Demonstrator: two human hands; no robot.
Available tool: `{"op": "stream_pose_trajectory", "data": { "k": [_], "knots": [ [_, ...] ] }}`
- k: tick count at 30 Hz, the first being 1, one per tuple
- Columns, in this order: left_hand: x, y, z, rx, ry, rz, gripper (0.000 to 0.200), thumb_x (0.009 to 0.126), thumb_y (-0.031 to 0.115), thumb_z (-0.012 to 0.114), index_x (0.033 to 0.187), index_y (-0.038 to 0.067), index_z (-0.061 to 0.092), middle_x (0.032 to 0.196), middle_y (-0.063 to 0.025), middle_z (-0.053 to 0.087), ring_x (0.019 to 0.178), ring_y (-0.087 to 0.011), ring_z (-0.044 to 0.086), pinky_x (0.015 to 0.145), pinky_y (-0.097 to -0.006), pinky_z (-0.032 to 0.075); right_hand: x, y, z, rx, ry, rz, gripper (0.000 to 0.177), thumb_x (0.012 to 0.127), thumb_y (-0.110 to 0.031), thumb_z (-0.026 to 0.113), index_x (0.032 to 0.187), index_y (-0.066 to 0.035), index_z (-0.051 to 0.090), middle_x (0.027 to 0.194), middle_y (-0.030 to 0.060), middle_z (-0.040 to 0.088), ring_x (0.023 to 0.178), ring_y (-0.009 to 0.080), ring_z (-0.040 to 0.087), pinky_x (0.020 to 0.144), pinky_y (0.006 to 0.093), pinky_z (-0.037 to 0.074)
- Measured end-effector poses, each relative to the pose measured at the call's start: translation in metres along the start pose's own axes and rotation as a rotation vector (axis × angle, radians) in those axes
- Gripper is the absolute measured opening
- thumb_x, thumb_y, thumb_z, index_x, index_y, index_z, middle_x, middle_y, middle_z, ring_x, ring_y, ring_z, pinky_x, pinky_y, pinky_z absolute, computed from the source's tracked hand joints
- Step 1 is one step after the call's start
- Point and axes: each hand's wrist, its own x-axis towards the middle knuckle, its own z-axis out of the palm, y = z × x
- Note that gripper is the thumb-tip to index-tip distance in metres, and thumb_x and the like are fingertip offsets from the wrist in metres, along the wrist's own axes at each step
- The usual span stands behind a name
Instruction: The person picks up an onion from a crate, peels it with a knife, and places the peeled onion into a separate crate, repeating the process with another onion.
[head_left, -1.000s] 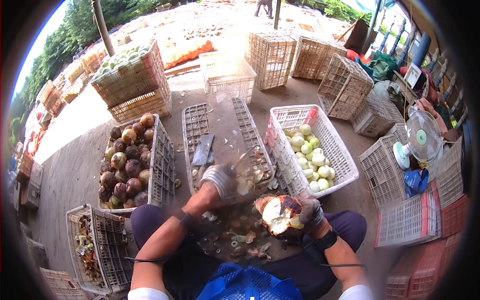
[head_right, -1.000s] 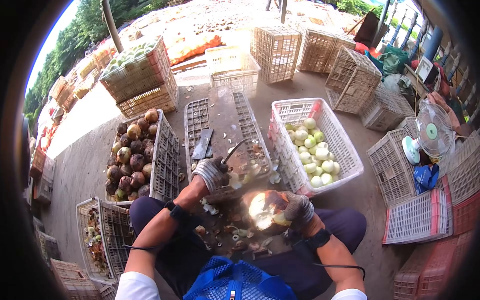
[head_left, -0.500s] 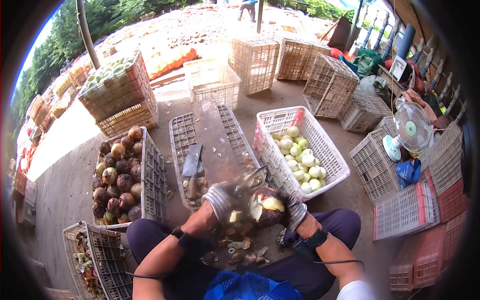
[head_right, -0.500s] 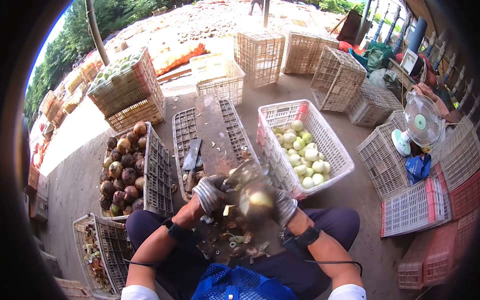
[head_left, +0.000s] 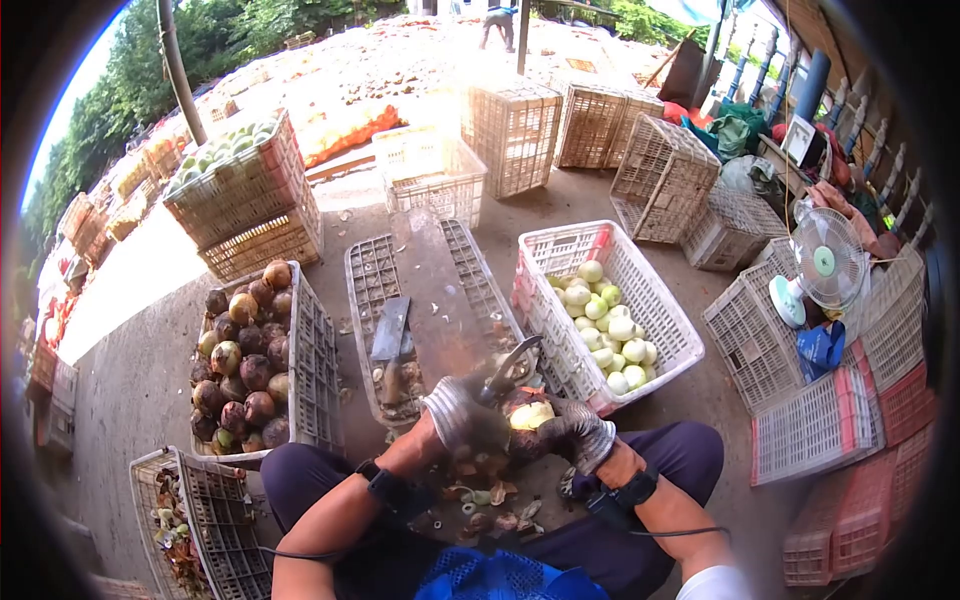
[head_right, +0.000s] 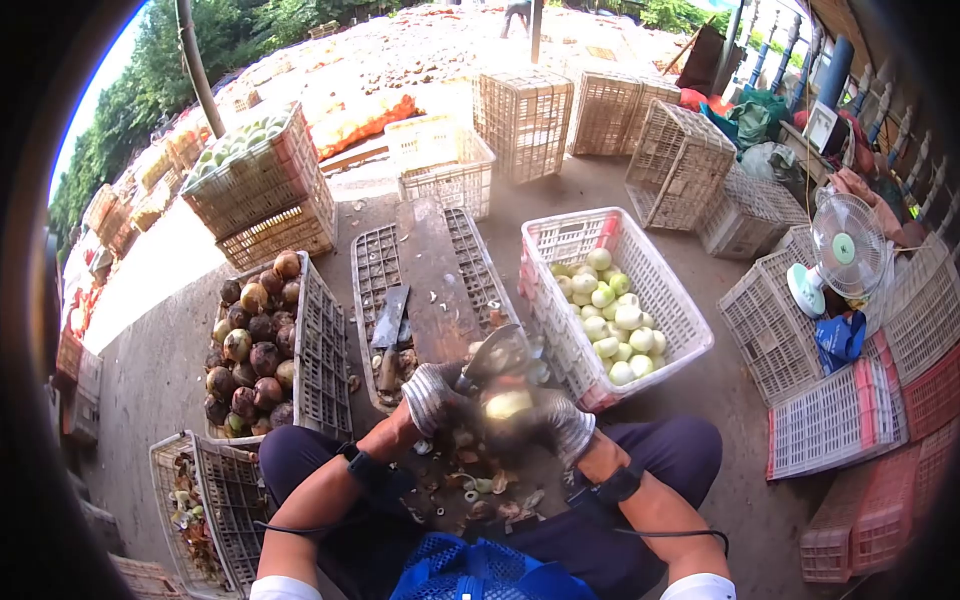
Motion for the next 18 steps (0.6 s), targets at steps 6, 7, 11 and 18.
{"op": "stream_pose_trajectory", "data": {
  "k": [6,7,11,18],
  "knots": [
    [-0.007,0.021,0.012,-0.138,0.086,-0.161,0.042,0.073,0.006,0.074,0.113,-0.001,0.064,0.089,-0.0005,0.065,0.076,-0.0068,0.056,0.066,-0.0247,0.049,-0.007,-0.008,0.006,-0.02,0.146,-0.009,0.039,0.077,-0.009,0.068,0.112,0.003,0.056,0.095,0.0119,0.065,0.084,0.0235,0.065,0.08,0.0379,0.055],
    [-0.008,0.018,0.014,-0.196,0.104,-0.155,0.04,0.073,0.006,0.075,0.11,-0.001,0.065,0.088,-0.0005,0.065,0.075,-0.0071,0.056,0.066,-0.0247,0.049,-0.009,-0.004,0.001,0.045,0.155,-0.027,0.036,0.077,-0.008,0.067,0.11,0.004,0.057,0.093,0.0119,0.065,0.082,0.0236,0.065,0.079,0.0382,0.055],
    [-0.013,0.016,0.004,0.391,0.153,-0.032,0.024,0.073,0.009,0.076,0.092,0.001,0.066,0.079,-0.0042,0.063,0.065,-0.0136,0.059,0.062,-0.0292,0.05,-0.009,0.0,-0.02,0.214,0.216,-0.075,0.038,0.079,-0.012,0.066,0.112,0.003,0.055,0.097,0.0122,0.065,0.087,0.0245,0.063,0.082,0.0398,0.054],
    [-0.028,0.01,0.0,1.026,0.102,0.245,0.012,0.073,0.01,0.061,0.082,0.002,0.064,0.086,-0.0187,0.065,0.067,-0.0366,0.063,0.059,-0.0447,0.051,-0.004,-0.004,-0.032,0.192,0.332,-0.127,0.051,0.081,-0.02,0.066,0.124,0.001,0.05,0.11,0.0125,0.063,0.104,0.0261,0.06,0.092,0.0428,0.05]
  ]
}}
